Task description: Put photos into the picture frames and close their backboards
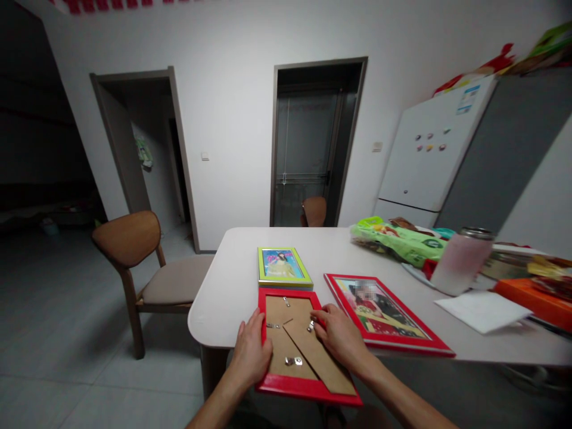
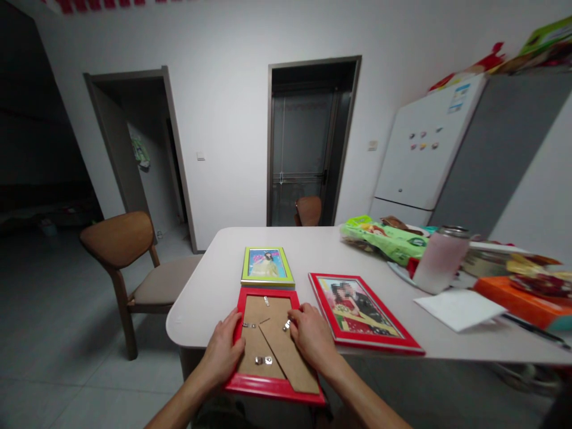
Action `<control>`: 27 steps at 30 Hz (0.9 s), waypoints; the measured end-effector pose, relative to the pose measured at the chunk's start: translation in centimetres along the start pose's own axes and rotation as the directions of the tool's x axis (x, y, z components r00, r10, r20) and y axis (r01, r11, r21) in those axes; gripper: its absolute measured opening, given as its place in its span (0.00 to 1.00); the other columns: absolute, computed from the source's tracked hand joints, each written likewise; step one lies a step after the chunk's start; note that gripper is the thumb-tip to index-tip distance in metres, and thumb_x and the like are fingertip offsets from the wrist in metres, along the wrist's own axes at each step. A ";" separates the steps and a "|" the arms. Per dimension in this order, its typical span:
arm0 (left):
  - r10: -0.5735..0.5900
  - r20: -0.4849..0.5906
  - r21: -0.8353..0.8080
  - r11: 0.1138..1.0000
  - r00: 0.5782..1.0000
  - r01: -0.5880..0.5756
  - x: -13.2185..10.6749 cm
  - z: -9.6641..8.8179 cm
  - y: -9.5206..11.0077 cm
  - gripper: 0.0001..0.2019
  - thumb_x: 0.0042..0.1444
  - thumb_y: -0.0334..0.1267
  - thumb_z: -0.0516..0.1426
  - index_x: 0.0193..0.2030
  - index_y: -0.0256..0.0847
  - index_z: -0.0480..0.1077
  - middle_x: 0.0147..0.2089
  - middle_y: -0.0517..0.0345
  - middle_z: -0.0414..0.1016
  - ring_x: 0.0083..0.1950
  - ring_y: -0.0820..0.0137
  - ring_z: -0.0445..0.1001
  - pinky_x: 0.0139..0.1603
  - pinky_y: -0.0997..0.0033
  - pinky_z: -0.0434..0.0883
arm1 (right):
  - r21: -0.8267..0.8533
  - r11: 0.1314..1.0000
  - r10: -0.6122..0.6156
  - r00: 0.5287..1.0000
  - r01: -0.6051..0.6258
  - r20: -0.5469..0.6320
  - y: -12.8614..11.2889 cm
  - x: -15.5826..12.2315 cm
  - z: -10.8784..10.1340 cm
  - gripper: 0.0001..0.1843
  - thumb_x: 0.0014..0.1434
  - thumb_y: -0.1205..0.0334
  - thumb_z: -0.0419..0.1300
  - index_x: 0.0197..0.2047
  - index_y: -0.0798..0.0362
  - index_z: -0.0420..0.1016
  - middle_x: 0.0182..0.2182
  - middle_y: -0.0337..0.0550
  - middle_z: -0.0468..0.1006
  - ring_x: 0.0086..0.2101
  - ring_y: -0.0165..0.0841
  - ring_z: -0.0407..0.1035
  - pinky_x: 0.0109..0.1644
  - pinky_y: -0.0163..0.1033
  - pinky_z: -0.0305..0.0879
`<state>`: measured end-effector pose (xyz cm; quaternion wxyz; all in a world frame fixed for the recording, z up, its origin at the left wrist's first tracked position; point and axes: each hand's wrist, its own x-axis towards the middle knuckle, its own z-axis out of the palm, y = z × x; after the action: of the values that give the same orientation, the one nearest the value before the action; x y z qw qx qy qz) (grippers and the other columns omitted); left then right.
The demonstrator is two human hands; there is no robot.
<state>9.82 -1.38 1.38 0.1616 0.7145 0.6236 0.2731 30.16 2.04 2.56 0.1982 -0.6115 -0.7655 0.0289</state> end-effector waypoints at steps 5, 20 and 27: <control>-0.011 -0.001 0.020 1.000 1.000 0.011 0.1 0.2 -0.2 0.26 0.46 0.30 0.46 0.55 0.35 0.54 0.59 0.52 0.54 0.60 0.70 0.50 0.60 0.64 0.43 | 0.134 0.975 -0.178 0.984 0.177 -0.001 -3.2 0.8 1.0 0.15 0.52 0.60 0.49 0.38 0.52 0.74 0.39 0.46 0.71 0.40 0.34 0.63 0.43 0.35 0.55; -0.018 -0.007 0.023 1.000 1.000 0.018 -0.1 0.2 0.1 0.25 0.46 0.30 0.46 0.55 0.36 0.55 0.59 0.52 0.55 0.60 0.70 0.51 0.60 0.62 0.41 | 0.014 0.997 -0.073 0.997 0.073 0.007 -4.5 3.7 2.8 0.16 0.55 0.60 0.46 0.37 0.56 0.73 0.33 0.47 0.71 0.36 0.32 0.63 0.41 0.34 0.54; -0.011 -0.002 0.013 1.000 1.000 0.011 -0.1 0.2 0.5 0.25 0.45 0.30 0.46 0.54 0.36 0.56 0.59 0.51 0.56 0.60 0.71 0.50 0.60 0.62 0.40 | -0.039 0.999 0.009 1.000 -0.008 0.017 -3.3 4.6 3.0 0.16 0.53 0.59 0.48 0.41 0.50 0.72 0.35 0.48 0.69 0.38 0.36 0.61 0.39 0.37 0.54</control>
<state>10.39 -1.54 1.47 0.1576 0.7119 0.6293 0.2690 25.31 6.19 1.93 0.1794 -0.6181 -0.7651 0.0201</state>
